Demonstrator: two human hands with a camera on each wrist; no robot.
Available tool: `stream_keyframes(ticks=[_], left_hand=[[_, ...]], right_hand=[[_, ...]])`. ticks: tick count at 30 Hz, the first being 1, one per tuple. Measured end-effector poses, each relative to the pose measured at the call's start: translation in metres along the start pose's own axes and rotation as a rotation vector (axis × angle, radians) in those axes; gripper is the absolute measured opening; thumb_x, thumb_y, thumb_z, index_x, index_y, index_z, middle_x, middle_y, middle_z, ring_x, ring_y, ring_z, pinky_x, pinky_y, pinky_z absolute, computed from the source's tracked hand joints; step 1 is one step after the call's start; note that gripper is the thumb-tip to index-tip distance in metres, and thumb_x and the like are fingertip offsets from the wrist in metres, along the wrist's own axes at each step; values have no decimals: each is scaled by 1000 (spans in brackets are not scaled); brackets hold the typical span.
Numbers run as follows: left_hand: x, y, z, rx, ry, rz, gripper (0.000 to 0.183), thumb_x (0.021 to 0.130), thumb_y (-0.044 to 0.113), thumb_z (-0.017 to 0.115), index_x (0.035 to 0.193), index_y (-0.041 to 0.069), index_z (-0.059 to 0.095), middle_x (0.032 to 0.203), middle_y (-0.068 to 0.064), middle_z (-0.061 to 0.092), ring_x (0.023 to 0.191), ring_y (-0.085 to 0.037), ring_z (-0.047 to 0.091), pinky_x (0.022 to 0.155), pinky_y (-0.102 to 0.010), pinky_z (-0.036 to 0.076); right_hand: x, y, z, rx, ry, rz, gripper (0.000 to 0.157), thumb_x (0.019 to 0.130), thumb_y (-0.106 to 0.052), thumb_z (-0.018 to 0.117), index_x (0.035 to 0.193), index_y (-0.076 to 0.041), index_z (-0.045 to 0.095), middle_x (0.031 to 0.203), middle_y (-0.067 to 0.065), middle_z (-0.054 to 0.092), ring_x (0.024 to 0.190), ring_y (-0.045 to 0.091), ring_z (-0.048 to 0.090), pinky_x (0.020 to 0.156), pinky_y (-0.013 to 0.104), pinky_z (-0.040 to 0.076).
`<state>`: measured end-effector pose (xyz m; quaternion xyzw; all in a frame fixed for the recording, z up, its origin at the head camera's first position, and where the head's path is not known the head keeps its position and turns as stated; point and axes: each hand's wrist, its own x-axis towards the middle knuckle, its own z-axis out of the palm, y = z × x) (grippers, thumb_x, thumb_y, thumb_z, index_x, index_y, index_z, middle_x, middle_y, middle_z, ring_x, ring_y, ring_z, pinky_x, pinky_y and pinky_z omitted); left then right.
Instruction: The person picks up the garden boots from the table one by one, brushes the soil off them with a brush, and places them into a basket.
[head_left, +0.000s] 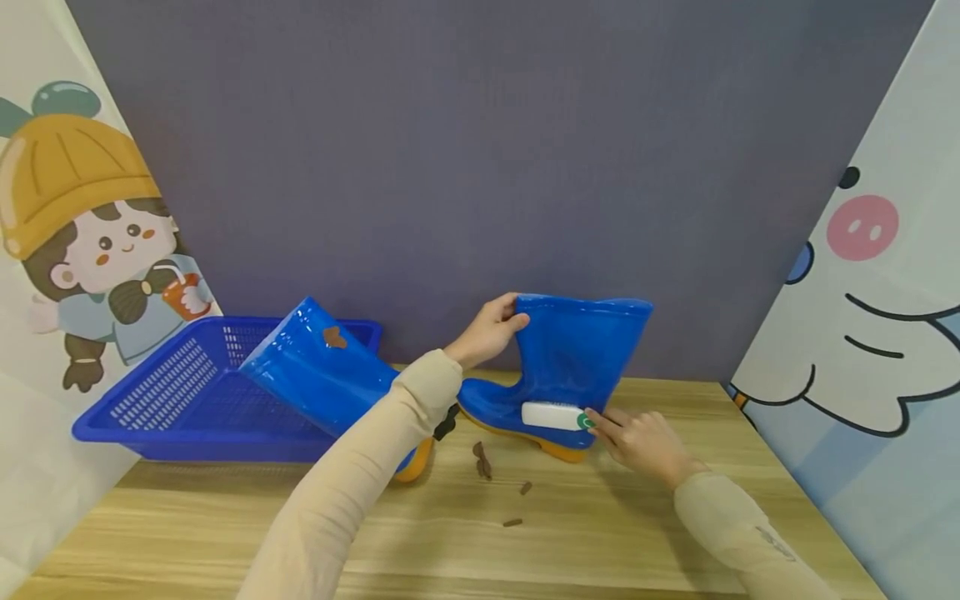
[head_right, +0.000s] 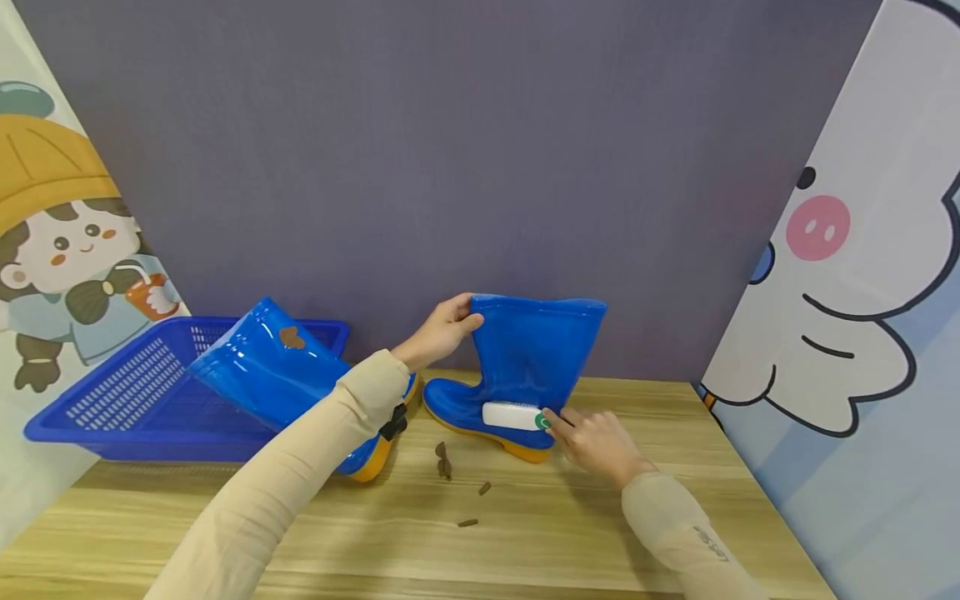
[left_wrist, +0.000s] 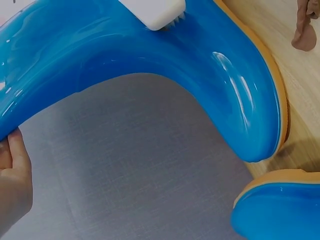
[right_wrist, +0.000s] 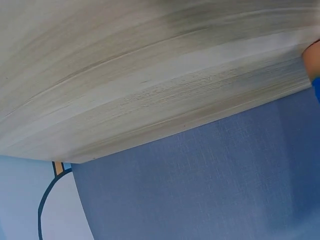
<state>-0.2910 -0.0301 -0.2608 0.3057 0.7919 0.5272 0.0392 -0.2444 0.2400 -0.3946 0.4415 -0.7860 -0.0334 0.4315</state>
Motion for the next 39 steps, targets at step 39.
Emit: stream_keyframes(ticks=[39], left_hand=[[17,-27,6,-8,59,-10,40,99,21,40,137,11,37,125,-9,55,114,-19,53,96,-38,44]], right_hand=[[23,-18,17,-95,-150,-88,28,76,-26,73,100,-11,71,63,0,58,44,9,49,39,19,41]])
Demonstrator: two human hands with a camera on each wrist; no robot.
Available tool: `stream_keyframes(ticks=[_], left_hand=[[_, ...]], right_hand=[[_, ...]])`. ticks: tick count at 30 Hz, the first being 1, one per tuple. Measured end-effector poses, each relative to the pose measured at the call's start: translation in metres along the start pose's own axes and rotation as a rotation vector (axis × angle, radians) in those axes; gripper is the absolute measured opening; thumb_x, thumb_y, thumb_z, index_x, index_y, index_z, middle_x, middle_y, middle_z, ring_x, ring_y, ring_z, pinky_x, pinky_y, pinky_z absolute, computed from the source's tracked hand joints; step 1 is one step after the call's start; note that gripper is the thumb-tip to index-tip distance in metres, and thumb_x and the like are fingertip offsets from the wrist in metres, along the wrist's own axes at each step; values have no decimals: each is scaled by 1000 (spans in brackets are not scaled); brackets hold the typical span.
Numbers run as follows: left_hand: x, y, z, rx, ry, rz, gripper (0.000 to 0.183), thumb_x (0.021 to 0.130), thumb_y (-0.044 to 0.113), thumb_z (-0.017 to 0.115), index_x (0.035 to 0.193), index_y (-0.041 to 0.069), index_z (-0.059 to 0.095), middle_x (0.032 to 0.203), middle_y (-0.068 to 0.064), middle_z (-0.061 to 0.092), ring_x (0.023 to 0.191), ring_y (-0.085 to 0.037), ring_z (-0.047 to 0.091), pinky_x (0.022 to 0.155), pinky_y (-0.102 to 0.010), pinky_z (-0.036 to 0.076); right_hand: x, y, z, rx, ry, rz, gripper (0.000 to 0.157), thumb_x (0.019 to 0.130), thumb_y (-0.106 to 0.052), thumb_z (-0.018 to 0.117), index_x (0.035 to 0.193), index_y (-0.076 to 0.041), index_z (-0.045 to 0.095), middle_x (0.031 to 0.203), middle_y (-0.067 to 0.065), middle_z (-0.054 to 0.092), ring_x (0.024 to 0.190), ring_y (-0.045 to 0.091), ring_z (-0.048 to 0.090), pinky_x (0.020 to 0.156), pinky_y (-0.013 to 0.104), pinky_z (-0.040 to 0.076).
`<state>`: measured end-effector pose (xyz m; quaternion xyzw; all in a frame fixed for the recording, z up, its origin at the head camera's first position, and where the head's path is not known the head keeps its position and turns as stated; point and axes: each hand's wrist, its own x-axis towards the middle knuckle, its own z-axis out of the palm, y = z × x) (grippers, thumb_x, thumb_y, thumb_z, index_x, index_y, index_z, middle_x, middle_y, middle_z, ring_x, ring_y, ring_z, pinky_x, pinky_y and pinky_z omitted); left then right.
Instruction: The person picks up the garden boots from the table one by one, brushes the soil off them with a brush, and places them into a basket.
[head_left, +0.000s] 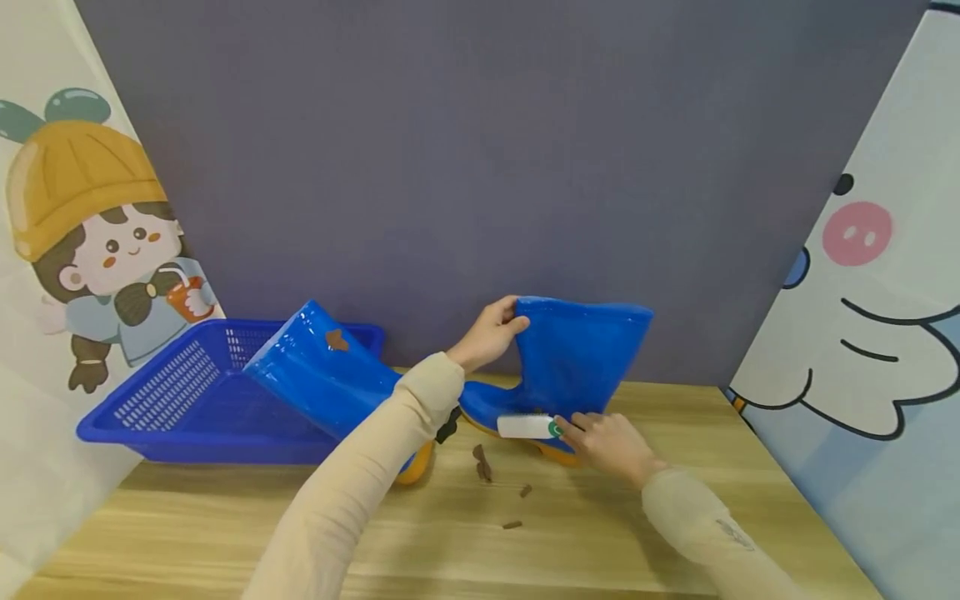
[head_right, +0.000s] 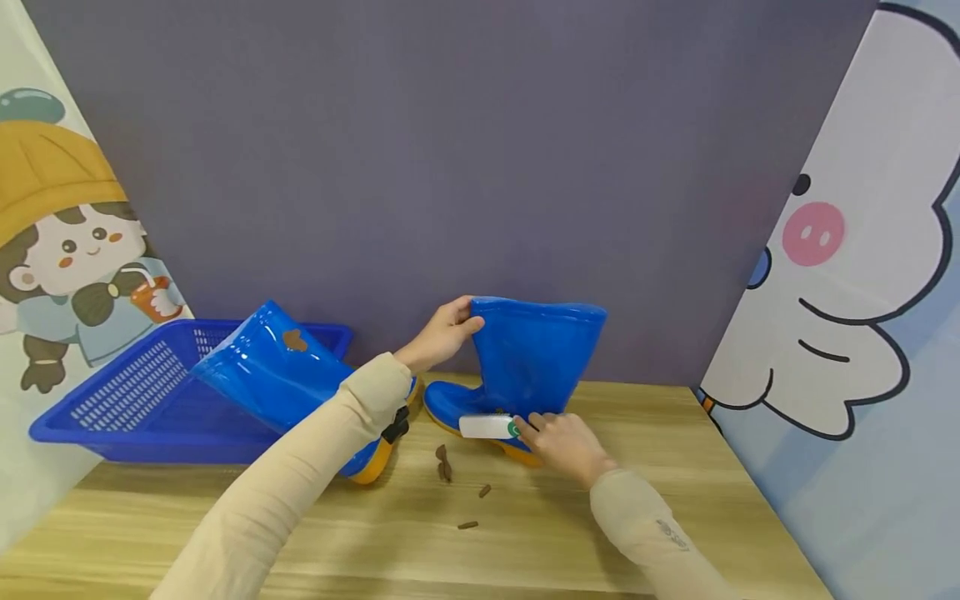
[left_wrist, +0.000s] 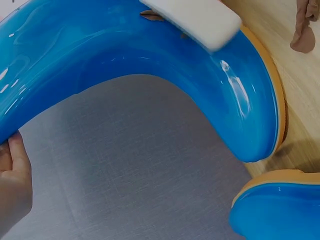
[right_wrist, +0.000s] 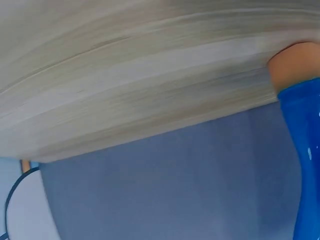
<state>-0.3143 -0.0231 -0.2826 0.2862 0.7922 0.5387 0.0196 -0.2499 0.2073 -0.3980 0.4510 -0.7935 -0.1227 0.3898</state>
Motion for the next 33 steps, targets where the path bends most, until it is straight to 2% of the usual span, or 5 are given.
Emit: stream_keyframes(ticks=[2,7,12,20,33], left_hand=[[0,0,1,-8,7,-2,40,99,20,40,137,10,37,126,-8,54,115,-19,52,97,-38,43],[3,3,-6,-4,18,6,39,99,20,40,136,10,38,126,-8,54,115,-19,52,97,-38,43],[4,3,-9,5,23,19,36,99,20,40,134,11,40,124,-7,55,114,-19,52,97,-38,43],[-3,1,0,-5,-5,17,38,99,18,40,136,9,38,124,-9,55,113,-19,52,97,-37,43],[0,-3,0,-13,-6,45,34,99,19,40,131,8,41,118,-12,57,110,-22,53,95,-43,43]], right_hand=[[-7,2,-7,10,14,6,23,89,-27,60,100,-10,70,63,1,57,42,8,45,37,19,37],[-14,11,-21,33,127,16,49,102,-29,27,96,-8,71,61,1,55,41,8,43,34,19,33],[-17,15,-26,36,142,21,50,102,-28,26,97,-7,71,61,1,57,43,8,46,35,18,35],[-19,9,-17,29,134,-2,50,102,-18,21,98,-5,69,65,4,58,43,11,47,36,20,38],[-9,-3,-7,-48,4,42,61,101,-10,5,106,-6,66,71,6,58,50,14,52,37,23,39]])
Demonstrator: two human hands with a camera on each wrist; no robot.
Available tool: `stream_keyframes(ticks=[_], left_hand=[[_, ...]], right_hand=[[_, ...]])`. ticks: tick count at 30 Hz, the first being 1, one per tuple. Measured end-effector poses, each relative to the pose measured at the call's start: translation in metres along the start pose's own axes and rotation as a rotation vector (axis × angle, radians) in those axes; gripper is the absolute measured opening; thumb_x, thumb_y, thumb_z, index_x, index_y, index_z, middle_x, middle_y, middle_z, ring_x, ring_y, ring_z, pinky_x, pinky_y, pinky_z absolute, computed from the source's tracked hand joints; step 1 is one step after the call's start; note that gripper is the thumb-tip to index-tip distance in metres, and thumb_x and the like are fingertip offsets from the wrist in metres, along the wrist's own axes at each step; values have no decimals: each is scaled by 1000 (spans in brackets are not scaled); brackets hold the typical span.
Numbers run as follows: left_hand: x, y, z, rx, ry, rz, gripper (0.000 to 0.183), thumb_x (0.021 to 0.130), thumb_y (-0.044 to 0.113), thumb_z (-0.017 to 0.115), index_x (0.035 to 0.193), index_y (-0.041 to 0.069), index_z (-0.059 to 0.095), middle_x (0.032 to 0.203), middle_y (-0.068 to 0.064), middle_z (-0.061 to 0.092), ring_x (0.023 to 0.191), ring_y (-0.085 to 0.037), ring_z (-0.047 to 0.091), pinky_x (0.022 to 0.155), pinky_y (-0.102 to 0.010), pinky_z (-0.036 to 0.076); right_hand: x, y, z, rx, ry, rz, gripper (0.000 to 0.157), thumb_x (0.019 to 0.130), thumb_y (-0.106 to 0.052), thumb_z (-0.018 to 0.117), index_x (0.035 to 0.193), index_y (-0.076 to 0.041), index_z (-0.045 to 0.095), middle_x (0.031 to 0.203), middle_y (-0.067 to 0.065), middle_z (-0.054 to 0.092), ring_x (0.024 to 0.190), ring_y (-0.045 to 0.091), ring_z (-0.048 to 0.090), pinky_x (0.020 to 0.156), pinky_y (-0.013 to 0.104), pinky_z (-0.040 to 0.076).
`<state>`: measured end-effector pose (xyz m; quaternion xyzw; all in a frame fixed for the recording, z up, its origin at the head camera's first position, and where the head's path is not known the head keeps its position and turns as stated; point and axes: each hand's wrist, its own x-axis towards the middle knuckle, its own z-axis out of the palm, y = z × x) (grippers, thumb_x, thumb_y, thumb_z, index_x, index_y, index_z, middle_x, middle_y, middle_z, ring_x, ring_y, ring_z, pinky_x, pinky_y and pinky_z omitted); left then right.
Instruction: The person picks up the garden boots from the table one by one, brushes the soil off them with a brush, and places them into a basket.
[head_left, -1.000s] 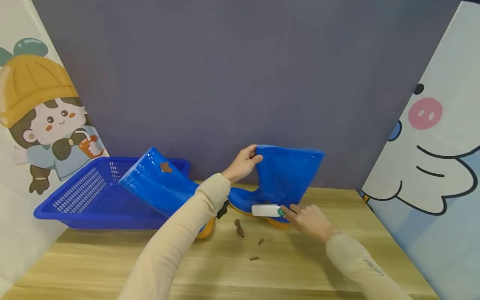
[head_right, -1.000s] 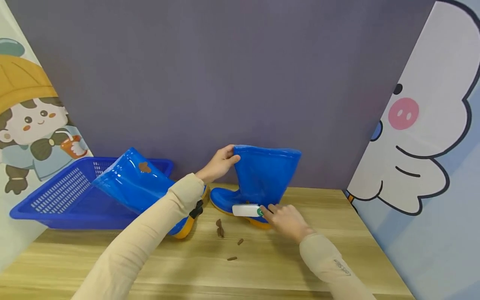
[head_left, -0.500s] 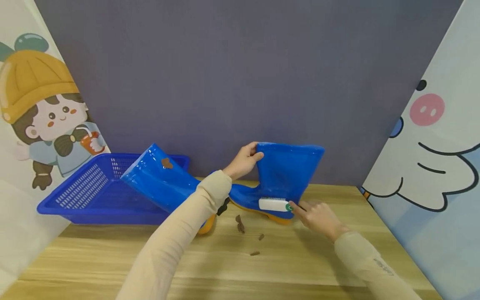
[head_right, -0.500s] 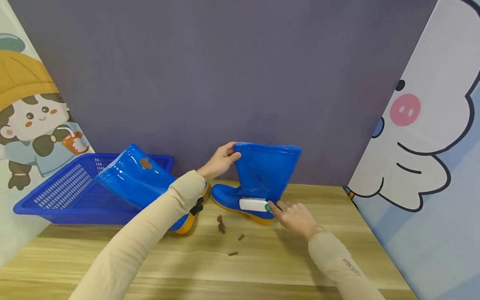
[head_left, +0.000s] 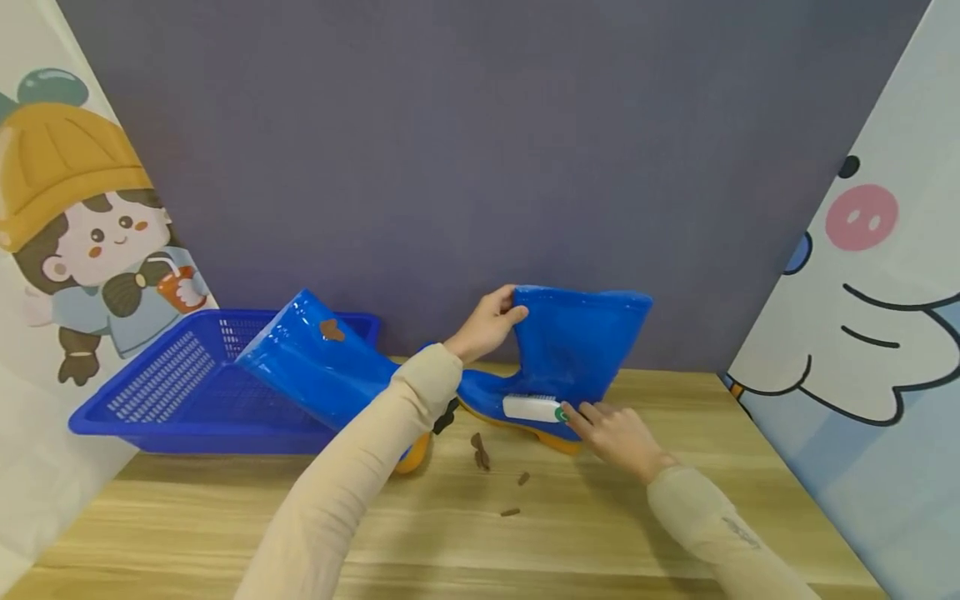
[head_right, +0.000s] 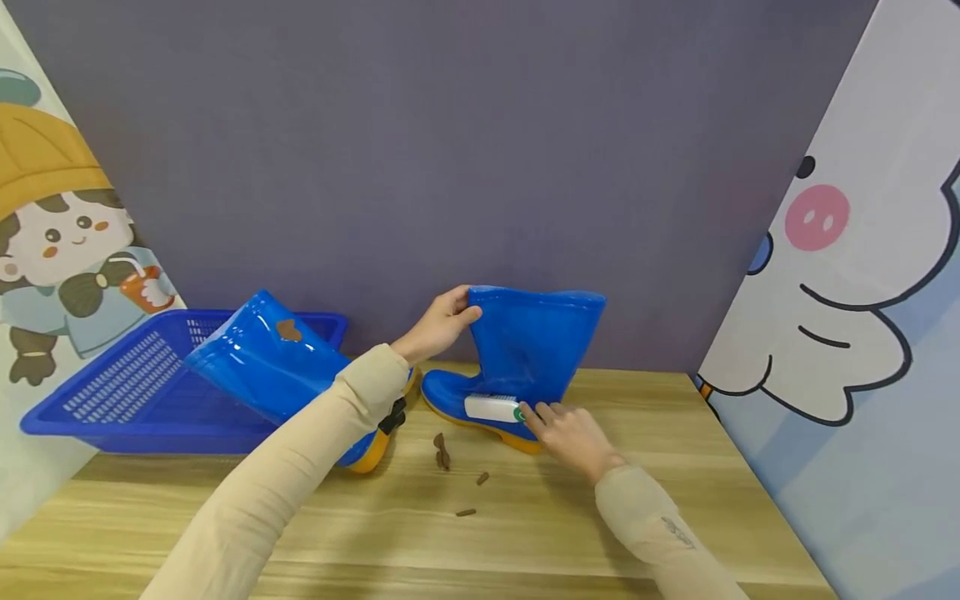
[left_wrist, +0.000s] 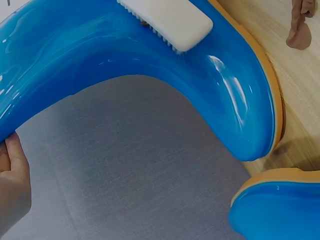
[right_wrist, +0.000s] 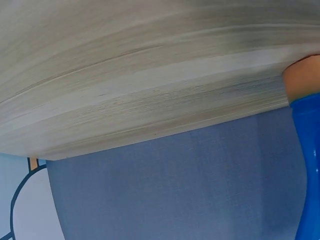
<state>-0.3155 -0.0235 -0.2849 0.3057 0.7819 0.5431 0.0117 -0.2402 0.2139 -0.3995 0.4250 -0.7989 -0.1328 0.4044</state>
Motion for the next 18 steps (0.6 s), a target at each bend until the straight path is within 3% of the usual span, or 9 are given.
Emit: stream_keyframes(ticks=[8,14,18], left_hand=[[0,1,-2,30,1,-15,34,99,21,39,130,9,41,116,-12,56,108,-21,53,91,-38,45],[0,0,-3,9,-16,-24,38,99,22,39,135,10,38,124,-12,54,115,-22,50,98,-39,42],[0,-1,-3,7,-19,-25,40,99,22,39,137,9,36,126,-12,53,116,-23,50,98,-40,41]], right_hand=[[8,-2,-2,-34,-86,7,70,100,-11,-3,109,-8,65,75,6,62,55,15,56,41,23,43],[-4,3,-9,-21,3,21,62,102,-10,7,101,-6,68,68,6,57,48,14,50,35,23,36],[-14,5,-14,-14,68,23,53,102,-11,16,98,-4,68,68,7,59,50,16,54,36,26,40]])
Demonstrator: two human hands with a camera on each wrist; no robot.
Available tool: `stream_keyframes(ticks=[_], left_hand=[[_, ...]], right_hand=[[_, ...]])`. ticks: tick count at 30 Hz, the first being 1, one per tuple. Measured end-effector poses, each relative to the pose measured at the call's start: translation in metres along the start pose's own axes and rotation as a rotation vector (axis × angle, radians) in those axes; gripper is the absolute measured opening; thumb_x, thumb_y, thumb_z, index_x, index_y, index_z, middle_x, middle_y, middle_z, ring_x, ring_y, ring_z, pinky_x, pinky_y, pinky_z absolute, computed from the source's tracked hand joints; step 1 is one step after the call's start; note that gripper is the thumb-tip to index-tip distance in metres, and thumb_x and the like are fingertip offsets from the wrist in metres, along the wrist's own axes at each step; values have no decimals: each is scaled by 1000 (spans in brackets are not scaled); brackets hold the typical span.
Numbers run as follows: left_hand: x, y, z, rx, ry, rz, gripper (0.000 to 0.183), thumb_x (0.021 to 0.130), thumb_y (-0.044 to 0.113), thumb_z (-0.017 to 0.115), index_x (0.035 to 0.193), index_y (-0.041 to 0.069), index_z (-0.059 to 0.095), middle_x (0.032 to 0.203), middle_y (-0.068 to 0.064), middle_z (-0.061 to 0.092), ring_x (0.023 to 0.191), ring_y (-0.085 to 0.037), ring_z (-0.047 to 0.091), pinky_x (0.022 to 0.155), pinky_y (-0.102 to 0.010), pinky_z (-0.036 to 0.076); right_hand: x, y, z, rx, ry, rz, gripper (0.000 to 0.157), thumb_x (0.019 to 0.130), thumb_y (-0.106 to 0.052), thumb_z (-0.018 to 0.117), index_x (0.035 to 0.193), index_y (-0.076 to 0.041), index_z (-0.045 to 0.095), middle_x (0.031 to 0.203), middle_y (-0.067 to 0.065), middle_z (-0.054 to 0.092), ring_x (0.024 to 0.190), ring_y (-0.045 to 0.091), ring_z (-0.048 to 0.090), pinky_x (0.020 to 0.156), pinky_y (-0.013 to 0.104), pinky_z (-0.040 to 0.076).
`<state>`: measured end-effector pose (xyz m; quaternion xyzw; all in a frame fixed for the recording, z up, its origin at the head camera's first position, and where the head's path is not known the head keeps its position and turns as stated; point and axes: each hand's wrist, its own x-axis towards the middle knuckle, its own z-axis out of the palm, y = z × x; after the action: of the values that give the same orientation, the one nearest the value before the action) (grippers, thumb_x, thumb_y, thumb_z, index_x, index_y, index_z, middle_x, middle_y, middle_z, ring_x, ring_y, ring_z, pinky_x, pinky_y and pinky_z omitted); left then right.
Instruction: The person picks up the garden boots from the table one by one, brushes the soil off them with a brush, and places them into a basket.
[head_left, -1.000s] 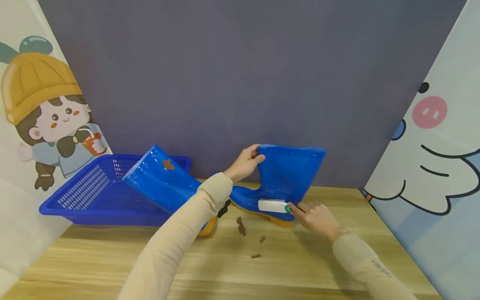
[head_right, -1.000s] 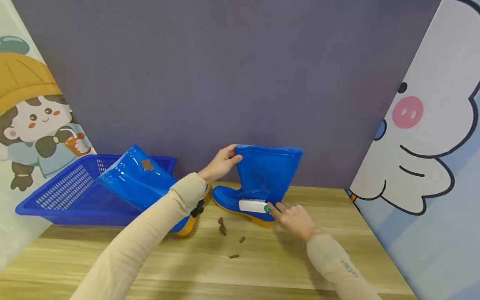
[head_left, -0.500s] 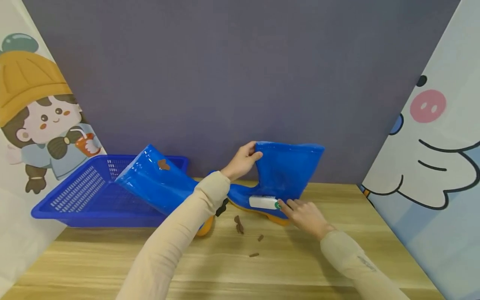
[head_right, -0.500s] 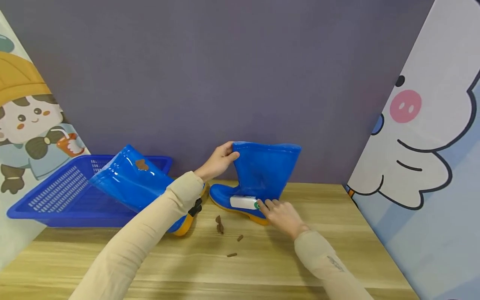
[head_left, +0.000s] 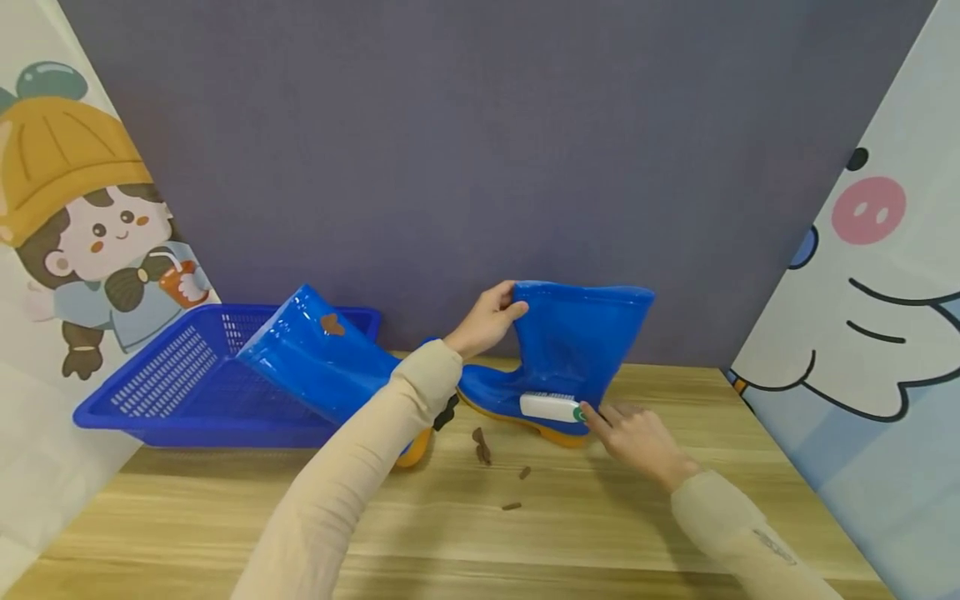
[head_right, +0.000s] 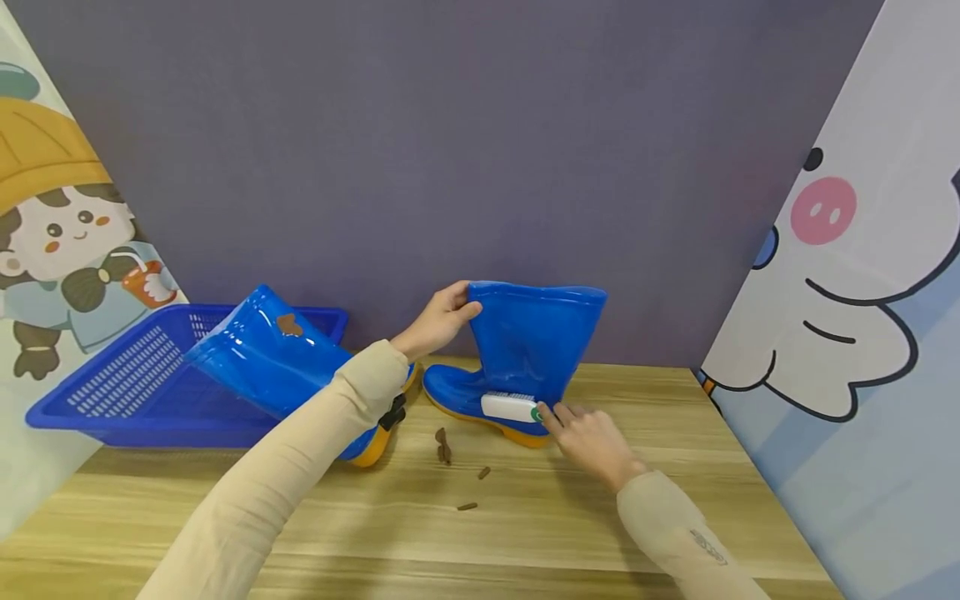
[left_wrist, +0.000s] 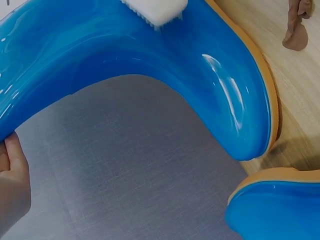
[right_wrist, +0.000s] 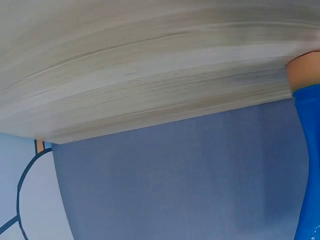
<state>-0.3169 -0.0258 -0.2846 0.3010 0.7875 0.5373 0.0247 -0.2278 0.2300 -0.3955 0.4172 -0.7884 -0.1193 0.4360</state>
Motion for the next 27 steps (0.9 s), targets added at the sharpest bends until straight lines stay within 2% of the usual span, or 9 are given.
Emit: stream_keyframes(ticks=[6,12,18,22,27], left_hand=[[1,0,2,21,7,-2,41,99,22,39,138,10,35,125,-9,54,114,-20,52,96,-39,44],[1,-1,2,12,10,16,37,99,21,40,134,10,39,123,-8,55,113,-19,53,96,-37,44],[2,-1,1,8,17,23,37,99,20,39,134,9,39,123,-9,55,113,-19,52,96,-36,44],[3,-2,0,8,26,30,35,99,19,39,132,9,41,123,-8,56,112,-18,53,96,-36,44],[2,-1,2,-8,13,31,35,99,19,39,133,9,40,122,-10,56,110,-19,53,95,-36,44]], right_hand=[[-9,3,-8,-10,20,6,50,103,-17,21,99,-3,68,71,7,61,54,17,58,41,27,45],[-17,6,-15,3,2,-1,51,103,-11,17,101,-1,67,75,8,62,57,18,60,45,27,49],[-23,10,-17,8,39,-26,47,102,-7,21,101,-1,67,73,7,63,57,18,60,47,28,49],[-23,13,-16,8,62,-29,44,102,-8,24,100,-1,68,72,7,62,56,17,60,46,28,49],[-14,11,-6,24,32,-22,48,102,-11,21,102,-3,68,73,6,61,55,16,57,44,27,47]])
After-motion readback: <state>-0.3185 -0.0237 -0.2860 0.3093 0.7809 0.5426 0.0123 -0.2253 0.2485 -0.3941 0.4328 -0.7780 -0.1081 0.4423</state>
